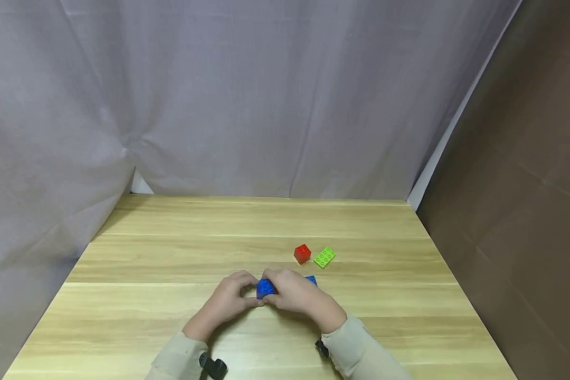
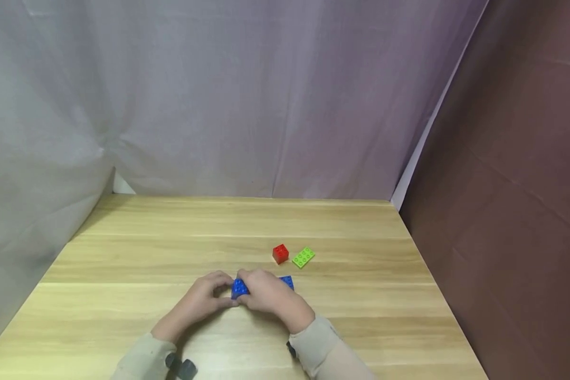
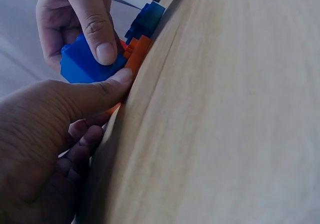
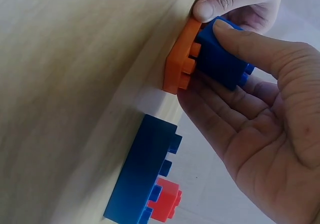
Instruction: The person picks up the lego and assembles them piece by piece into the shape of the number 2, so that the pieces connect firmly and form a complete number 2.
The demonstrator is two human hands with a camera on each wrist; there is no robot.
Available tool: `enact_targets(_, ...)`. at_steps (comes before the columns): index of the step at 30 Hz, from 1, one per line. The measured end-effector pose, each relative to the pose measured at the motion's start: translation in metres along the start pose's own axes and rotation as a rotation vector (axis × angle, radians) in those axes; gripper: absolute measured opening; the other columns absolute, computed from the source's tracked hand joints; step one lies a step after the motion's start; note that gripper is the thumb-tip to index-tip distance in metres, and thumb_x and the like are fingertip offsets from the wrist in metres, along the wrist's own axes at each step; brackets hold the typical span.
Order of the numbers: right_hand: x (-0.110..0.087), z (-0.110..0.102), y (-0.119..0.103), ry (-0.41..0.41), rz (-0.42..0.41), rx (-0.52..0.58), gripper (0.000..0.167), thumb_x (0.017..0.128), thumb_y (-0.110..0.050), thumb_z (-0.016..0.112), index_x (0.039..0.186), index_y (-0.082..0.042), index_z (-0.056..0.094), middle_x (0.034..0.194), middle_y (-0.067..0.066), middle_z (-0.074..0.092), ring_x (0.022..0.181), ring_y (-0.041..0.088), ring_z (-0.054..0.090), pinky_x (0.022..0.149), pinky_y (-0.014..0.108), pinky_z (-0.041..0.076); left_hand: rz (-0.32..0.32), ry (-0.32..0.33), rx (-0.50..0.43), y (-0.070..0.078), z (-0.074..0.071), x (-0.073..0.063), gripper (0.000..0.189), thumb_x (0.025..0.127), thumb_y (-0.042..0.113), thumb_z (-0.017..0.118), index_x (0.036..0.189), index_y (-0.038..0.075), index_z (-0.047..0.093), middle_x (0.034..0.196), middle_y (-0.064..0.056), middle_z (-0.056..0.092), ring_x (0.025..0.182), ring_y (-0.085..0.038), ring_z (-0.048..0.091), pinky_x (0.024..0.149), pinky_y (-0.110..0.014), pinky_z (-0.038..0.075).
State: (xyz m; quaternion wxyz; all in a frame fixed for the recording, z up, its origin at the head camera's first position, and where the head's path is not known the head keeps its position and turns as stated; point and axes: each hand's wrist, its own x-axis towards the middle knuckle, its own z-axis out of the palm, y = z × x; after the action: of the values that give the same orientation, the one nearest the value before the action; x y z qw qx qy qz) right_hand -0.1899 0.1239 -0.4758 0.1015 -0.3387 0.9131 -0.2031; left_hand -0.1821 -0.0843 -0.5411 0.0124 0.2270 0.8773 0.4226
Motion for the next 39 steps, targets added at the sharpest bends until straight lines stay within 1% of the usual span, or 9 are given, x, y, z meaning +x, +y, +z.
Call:
enact_targets(6, 0.000, 0.001, 0.000, 0.004, 0.010, -0.027, 0.026, 0.093, -0.026, 0.074, 0.113, -0.013, 0.063, 0.094, -0.006, 0.066, 0.081, 0.004, 0.059, 0.072, 0.021, 0.053, 0.015, 0.002, 0.022, -0.001, 0.000, 0.002, 0.033, 0.080, 0.033, 0.086, 0.108, 0.020, 0.074, 0.106, 0.012, 0.068, 0.106, -0.016, 0.063, 0.100, -0.045, 0.049)
enact_targets(13, 0.001, 0.002, -0.002, -0.005, 0.023, -0.035, 0.025, 0.093, -0.026, 0.074, 0.112, -0.014, 0.064, 0.093, -0.006, 0.065, 0.079, 0.004, 0.058, 0.070, 0.021, 0.052, 0.005, -0.006, 0.017, 0.001, -0.001, 0.000, 0.029, 0.080, 0.033, 0.086, 0.104, 0.021, 0.075, 0.104, 0.012, 0.067, 0.104, -0.014, 0.063, 0.096, -0.043, 0.051)
enact_targets(23, 0.003, 0.000, -0.006, -0.020, 0.046, -0.050, 0.026, 0.093, -0.027, 0.074, 0.113, -0.013, 0.065, 0.091, -0.007, 0.064, 0.078, 0.005, 0.057, 0.070, 0.021, 0.051, 0.013, 0.000, 0.006, 0.002, -0.001, 0.000, 0.028, 0.080, 0.032, 0.086, 0.104, 0.021, 0.075, 0.102, 0.013, 0.067, 0.104, -0.014, 0.063, 0.099, -0.044, 0.049)
enact_targets(28, 0.004, -0.003, -0.010, -0.029, 0.051, -0.063, 0.024, 0.092, -0.026, 0.075, 0.109, -0.013, 0.065, 0.087, -0.007, 0.062, 0.075, 0.006, 0.056, 0.067, 0.021, 0.050, 0.011, 0.004, 0.003, 0.002, -0.001, 0.000, 0.028, 0.080, 0.032, 0.087, 0.102, 0.022, 0.075, 0.100, 0.015, 0.066, 0.103, -0.013, 0.063, 0.098, -0.043, 0.050)
enact_targets(33, 0.005, -0.005, -0.014, -0.039, 0.063, -0.084, 0.023, 0.092, -0.026, 0.076, 0.106, -0.012, 0.064, 0.083, -0.007, 0.060, 0.072, 0.007, 0.054, 0.064, 0.021, 0.048, 0.006, -0.001, 0.007, 0.001, -0.001, 0.001, 0.028, 0.080, 0.031, 0.086, 0.103, 0.021, 0.075, 0.102, 0.013, 0.066, 0.105, -0.016, 0.063, 0.100, -0.044, 0.049)
enact_targets(39, 0.006, -0.003, -0.017, -0.028, 0.078, -0.122, 0.021, 0.091, -0.025, 0.077, 0.100, -0.013, 0.062, 0.077, -0.008, 0.055, 0.067, 0.008, 0.051, 0.059, 0.022, 0.045, -0.011, -0.010, 0.006, 0.001, -0.001, 0.001, 0.028, 0.080, 0.032, 0.086, 0.103, 0.020, 0.074, 0.103, 0.012, 0.066, 0.107, -0.018, 0.063, 0.101, -0.046, 0.049)
